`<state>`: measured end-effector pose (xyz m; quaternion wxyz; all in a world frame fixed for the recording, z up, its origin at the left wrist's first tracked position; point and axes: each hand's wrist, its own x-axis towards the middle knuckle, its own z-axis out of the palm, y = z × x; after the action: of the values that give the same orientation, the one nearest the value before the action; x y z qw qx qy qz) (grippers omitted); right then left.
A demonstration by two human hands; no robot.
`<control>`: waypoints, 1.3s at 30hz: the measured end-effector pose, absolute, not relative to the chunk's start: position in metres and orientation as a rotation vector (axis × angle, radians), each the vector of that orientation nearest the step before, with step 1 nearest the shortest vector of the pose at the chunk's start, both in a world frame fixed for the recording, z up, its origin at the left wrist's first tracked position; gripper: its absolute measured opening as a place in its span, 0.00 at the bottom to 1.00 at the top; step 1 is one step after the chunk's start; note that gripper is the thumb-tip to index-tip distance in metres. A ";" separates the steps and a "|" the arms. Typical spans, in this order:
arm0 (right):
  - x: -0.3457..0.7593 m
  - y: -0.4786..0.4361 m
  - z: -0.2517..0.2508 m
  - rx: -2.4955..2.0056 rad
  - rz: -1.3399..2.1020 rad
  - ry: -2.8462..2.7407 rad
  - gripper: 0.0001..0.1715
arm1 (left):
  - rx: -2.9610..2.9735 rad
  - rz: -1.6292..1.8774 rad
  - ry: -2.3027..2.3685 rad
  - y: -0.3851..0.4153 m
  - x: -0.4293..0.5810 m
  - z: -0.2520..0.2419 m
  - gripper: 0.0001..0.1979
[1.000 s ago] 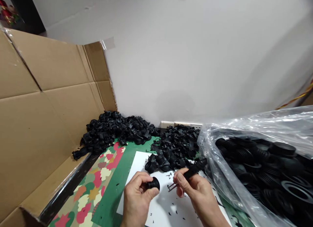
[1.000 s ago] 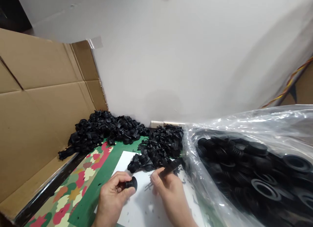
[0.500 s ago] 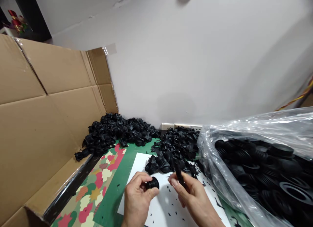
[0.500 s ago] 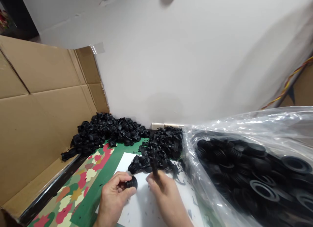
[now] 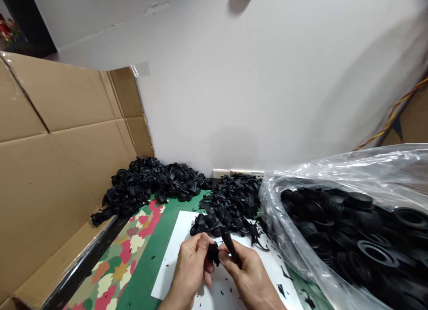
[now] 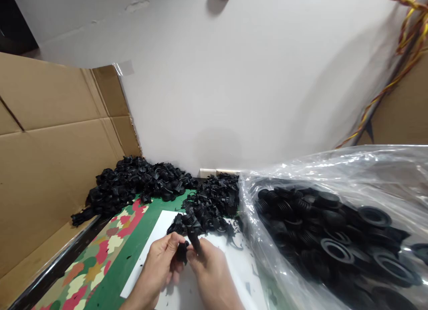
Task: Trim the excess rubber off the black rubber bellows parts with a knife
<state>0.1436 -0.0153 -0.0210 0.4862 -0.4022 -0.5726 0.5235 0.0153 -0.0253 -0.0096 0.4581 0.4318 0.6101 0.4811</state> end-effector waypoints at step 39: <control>0.159 -0.018 -0.012 -0.844 1.250 -1.029 0.20 | 1.137 1.411 1.402 -0.035 0.006 -0.012 0.04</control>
<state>0.1587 -0.0177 -0.0116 0.6114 -0.3660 -0.4461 0.5416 0.0056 -0.0345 -0.0123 0.4124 0.4522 0.5573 0.5611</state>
